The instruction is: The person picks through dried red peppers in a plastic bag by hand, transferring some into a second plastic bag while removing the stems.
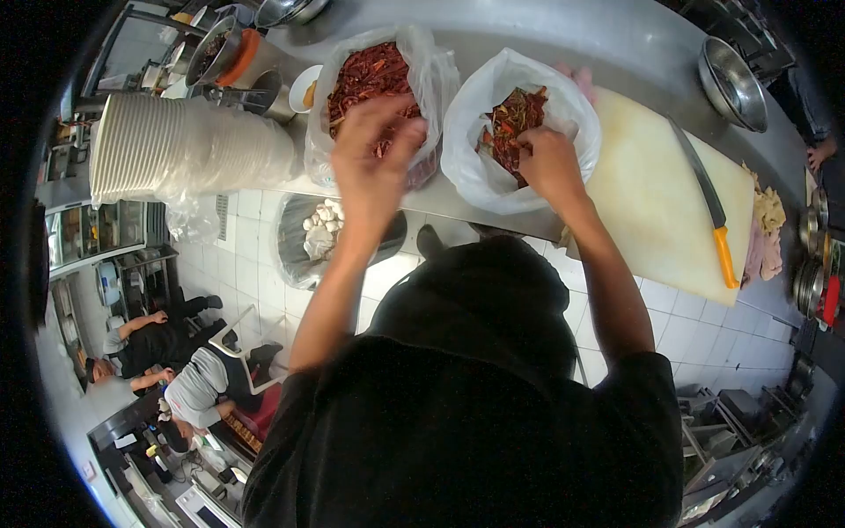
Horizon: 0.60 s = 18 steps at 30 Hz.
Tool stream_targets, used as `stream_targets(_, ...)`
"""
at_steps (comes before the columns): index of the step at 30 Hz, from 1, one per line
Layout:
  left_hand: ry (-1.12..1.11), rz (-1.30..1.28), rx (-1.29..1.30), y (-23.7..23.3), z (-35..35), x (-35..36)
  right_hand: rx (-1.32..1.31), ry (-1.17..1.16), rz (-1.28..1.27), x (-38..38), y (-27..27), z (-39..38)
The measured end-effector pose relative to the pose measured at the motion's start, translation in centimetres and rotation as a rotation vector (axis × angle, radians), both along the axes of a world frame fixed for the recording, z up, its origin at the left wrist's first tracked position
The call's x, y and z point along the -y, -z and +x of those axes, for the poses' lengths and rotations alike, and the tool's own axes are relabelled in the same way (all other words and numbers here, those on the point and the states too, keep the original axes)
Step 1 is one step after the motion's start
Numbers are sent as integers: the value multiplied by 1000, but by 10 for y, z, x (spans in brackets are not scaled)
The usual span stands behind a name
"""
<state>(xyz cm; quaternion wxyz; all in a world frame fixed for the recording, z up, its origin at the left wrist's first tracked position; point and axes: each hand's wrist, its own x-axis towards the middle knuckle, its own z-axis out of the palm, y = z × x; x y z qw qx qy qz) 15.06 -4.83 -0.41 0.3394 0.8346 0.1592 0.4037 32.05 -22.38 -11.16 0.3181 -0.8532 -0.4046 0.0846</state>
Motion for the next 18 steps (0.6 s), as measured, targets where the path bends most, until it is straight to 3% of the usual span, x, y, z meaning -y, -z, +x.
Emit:
stream_targets(2, 115, -271, -46, 7, 7, 28, -117, 17, 27, 5, -15, -1)
stream_targets(7, 210, -365, -166, 24, 17, 52, -673, 10, 181, 17, -49, -11)
stream_targets(10, 239, -427, -190, 27, 23, 56, -806, -64, 245, 18, -66, -21)
stream_targets(13, 248, -465, -159, 38, 22, 52, -784, -53, 264, 14, -76, -24)
stream_targets(16, 187, -453, -137, 35, 12, 41, -572, 3, 194, 15, -56, -16)
stream_targets(18, 142, -568, -121, 33, 2, 25, -159, -19, 44, 16, -31, -14)
